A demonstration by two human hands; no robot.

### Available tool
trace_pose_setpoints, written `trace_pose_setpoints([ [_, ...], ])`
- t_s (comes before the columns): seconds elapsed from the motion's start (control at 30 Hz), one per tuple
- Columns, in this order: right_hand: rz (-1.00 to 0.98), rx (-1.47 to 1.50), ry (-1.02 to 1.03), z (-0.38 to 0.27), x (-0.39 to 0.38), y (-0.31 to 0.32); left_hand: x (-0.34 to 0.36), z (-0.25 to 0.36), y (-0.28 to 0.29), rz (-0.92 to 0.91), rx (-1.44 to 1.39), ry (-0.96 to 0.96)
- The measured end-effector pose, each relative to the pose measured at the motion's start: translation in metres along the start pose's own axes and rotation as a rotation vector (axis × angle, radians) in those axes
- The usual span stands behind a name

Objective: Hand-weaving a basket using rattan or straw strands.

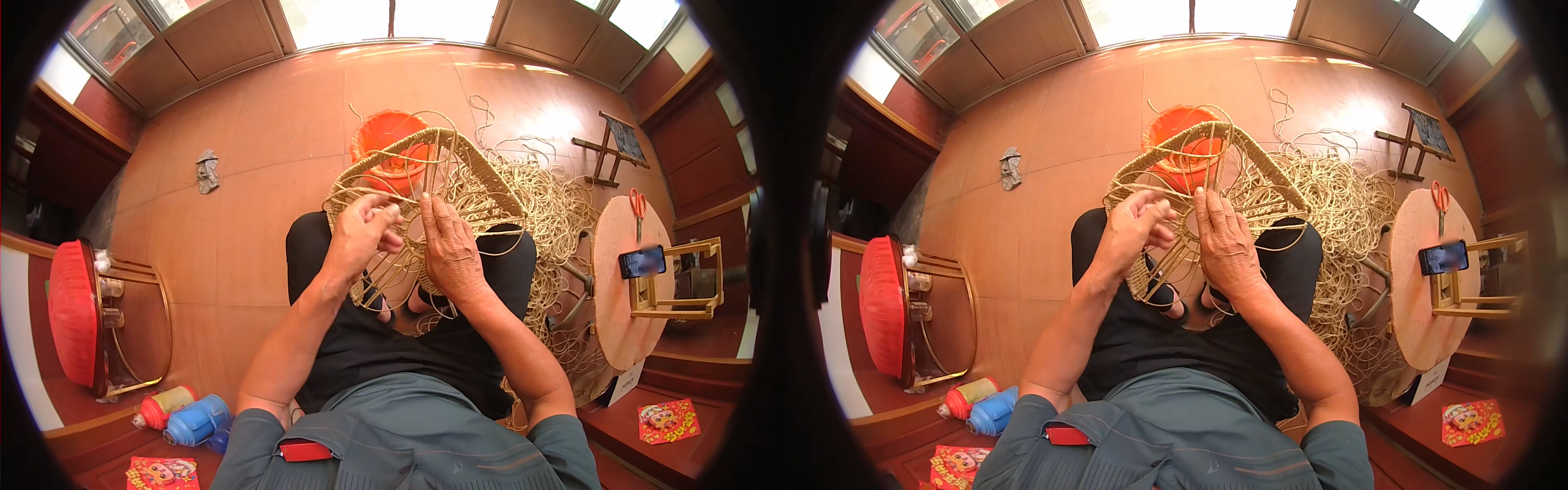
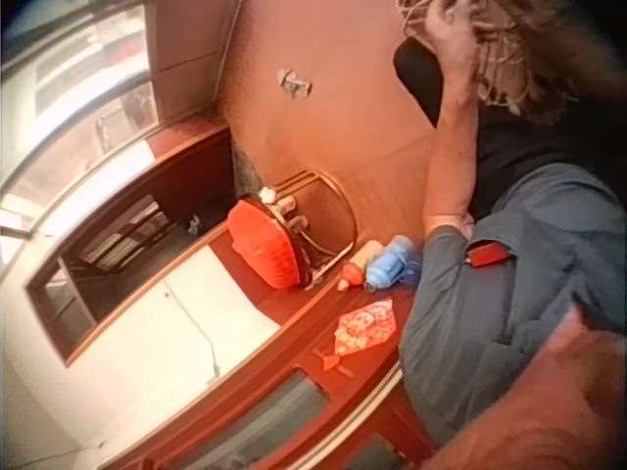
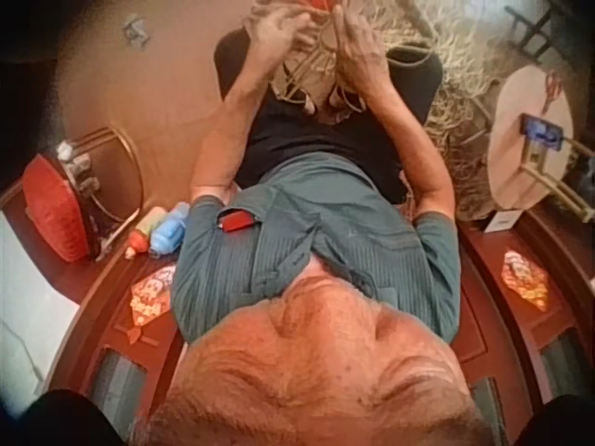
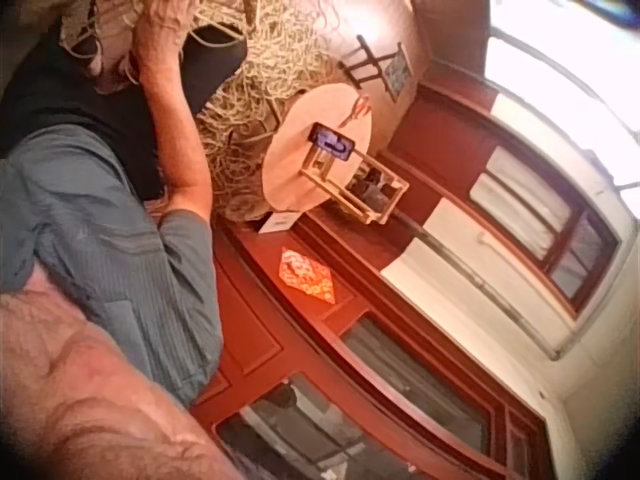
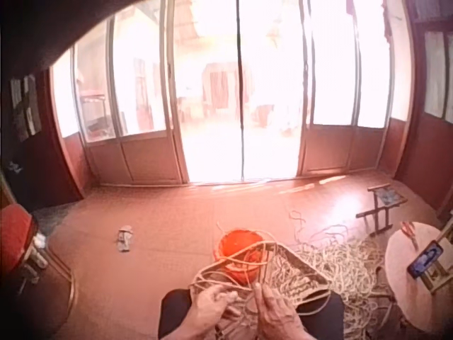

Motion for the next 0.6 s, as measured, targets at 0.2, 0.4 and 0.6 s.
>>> trace_pose_setpoints([
  [0.2,0.004,0.034,-0.001,0.0,0.001,0.001,0.025,-0.008,-0.002,0.211,-0.289,-0.144],
  [0.4,-0.021,-0.022,-0.007,-0.001,0.005,-0.004,0.072,0.035,0.004,0.174,0.153,-0.193],
  [0.6,-0.013,0.077,-0.032,0.005,0.004,-0.006,0.084,0.044,-0.011,0.396,0.909,-0.529],
])
Point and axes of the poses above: each hand's wrist, its own x-axis towards the middle knuckle, its own y-axis out of the back of the hand, z = x × y, the point moved 3 cm from there along x, towards the middle knuckle, and after that the axes turned 15 degrees about x, right-handed, at the moved point
